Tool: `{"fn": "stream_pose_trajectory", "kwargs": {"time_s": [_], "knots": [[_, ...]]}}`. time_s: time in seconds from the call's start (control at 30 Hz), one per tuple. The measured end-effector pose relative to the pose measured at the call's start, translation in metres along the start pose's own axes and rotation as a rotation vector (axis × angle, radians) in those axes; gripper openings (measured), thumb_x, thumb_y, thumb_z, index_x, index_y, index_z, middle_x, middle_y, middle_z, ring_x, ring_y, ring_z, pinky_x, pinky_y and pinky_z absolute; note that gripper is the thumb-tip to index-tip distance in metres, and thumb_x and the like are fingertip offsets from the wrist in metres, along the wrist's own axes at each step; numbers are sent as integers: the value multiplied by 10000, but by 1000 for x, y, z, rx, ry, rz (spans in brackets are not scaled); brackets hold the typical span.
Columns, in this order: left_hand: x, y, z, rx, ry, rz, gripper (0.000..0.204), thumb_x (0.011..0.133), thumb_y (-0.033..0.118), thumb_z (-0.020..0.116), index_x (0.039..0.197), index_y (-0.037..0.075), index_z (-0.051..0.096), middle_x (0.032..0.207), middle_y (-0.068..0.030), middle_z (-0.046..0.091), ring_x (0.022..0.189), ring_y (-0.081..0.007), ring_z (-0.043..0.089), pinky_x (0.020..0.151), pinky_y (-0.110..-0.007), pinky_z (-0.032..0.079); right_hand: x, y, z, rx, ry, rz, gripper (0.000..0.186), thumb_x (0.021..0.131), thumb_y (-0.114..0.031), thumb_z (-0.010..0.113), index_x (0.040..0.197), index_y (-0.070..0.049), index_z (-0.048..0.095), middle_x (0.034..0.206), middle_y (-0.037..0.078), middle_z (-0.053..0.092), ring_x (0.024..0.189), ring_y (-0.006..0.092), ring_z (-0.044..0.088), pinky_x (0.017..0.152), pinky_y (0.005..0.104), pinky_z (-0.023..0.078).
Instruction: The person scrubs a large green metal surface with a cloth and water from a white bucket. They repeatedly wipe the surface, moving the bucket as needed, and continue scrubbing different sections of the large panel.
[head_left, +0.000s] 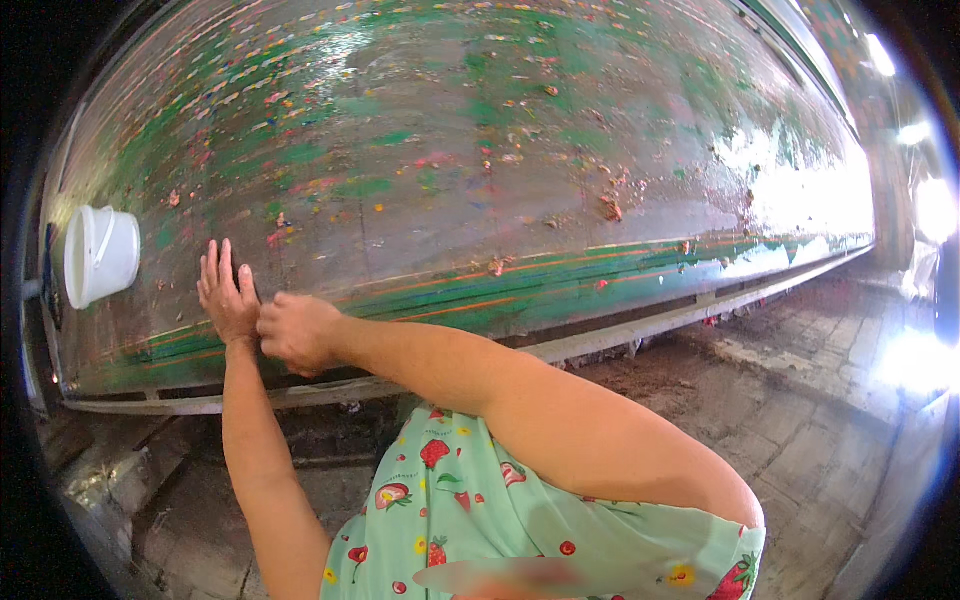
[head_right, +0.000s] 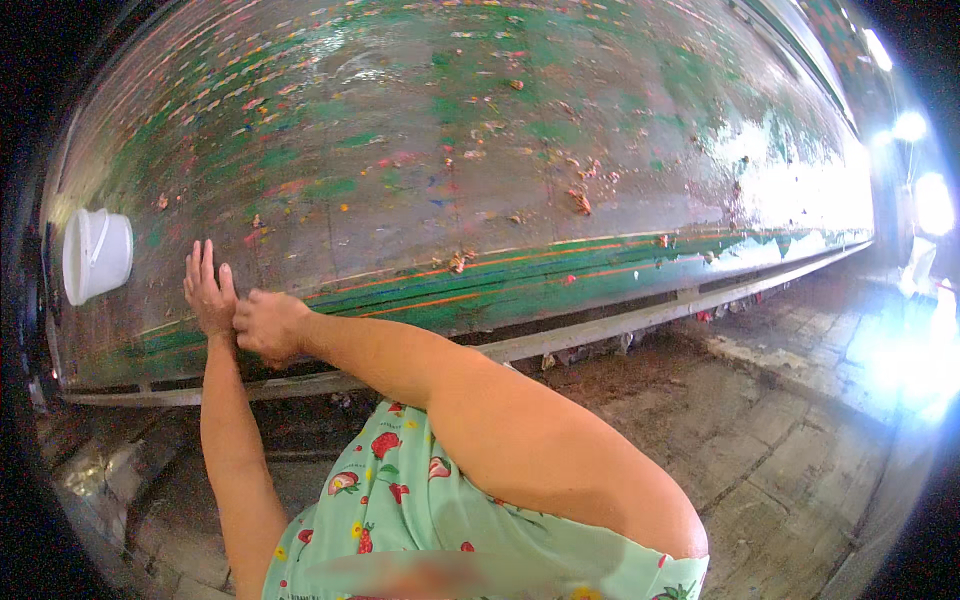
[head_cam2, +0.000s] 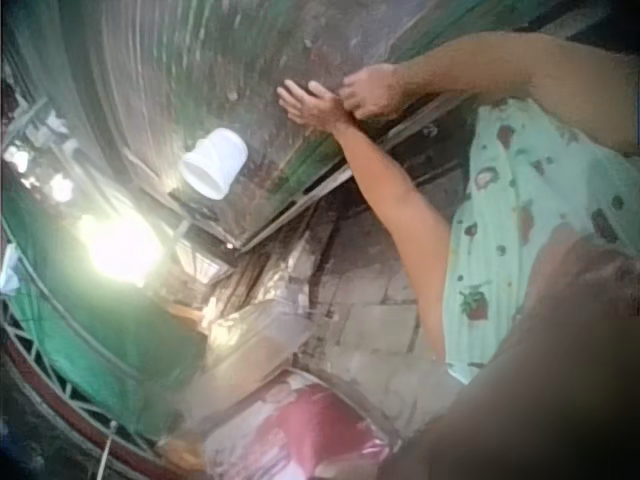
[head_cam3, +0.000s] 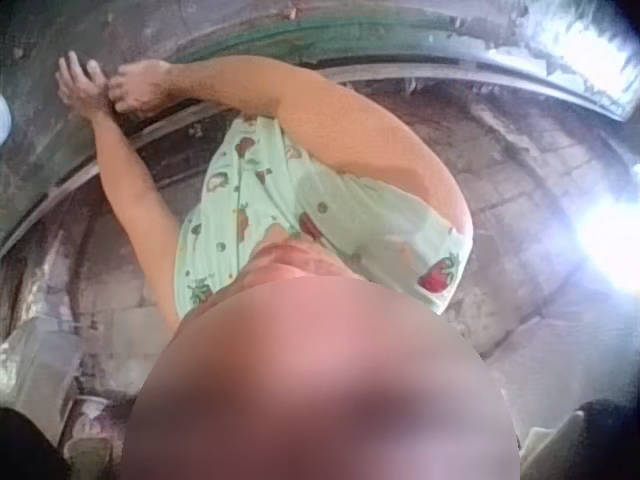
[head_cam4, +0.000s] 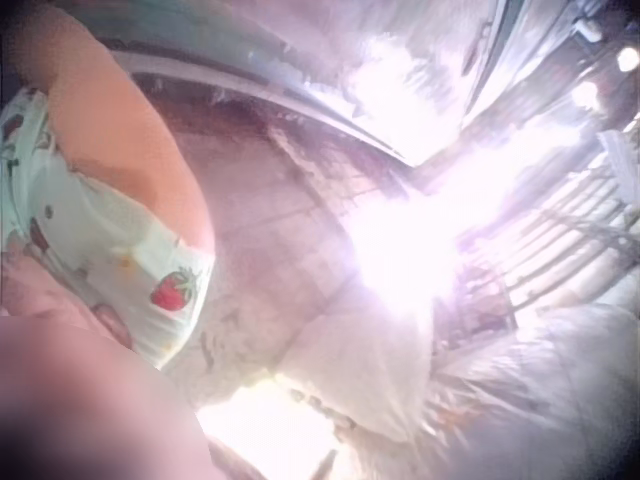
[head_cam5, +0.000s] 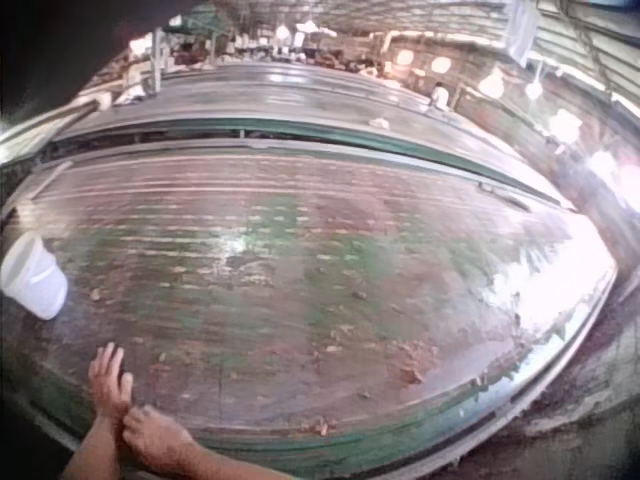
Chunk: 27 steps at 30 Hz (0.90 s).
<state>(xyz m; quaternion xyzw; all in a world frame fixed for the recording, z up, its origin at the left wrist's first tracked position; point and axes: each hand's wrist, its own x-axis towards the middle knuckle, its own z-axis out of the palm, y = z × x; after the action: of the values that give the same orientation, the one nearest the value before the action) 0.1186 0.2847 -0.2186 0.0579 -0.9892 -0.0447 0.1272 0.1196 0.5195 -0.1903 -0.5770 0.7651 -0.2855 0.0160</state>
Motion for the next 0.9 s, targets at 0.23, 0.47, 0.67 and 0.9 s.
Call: {"fn": "stream_pose_trajectory", "kwargs": {"time_s": [0.23,0.47,0.67,0.9], "knots": [[-7,-5,7,31,-4,2,603,1222,409,502,1798,234,470,1893,-50,399,1751,-381,336,1398,-653,253,-285,100,-189,-157,346,339,144,775,-111,828,892,-153,756,1102,86,792,1085,360,747,977,546,588],[12,107,4,142,-217,-289,740,1161,476,615,1792,138,431,1897,-193,354,1741,-477,318,1369,-725,252,-438,160,-266,-606,578,871,122,826,-150,817,917,-137,738,1055,91,748,1097,367,689,989,516,542],[-11,315,-11,-378,-116,572,879,942,490,826,1710,159,554,1844,-198,427,1720,-476,330,1349,-713,272,-434,158,-255,-779,773,862,257,821,-206,857,1037,-145,732,1140,107,719,1170,398,658,1009,532,543],[9,293,-14,-399,-270,794,798,1068,621,691,1749,234,535,1872,-88,422,1750,-414,308,1406,-691,202,-420,152,-245,-919,693,1213,257,891,-274,850,1111,-165,774,1234,92,723,1242,387,664,1033,542,558]]}}
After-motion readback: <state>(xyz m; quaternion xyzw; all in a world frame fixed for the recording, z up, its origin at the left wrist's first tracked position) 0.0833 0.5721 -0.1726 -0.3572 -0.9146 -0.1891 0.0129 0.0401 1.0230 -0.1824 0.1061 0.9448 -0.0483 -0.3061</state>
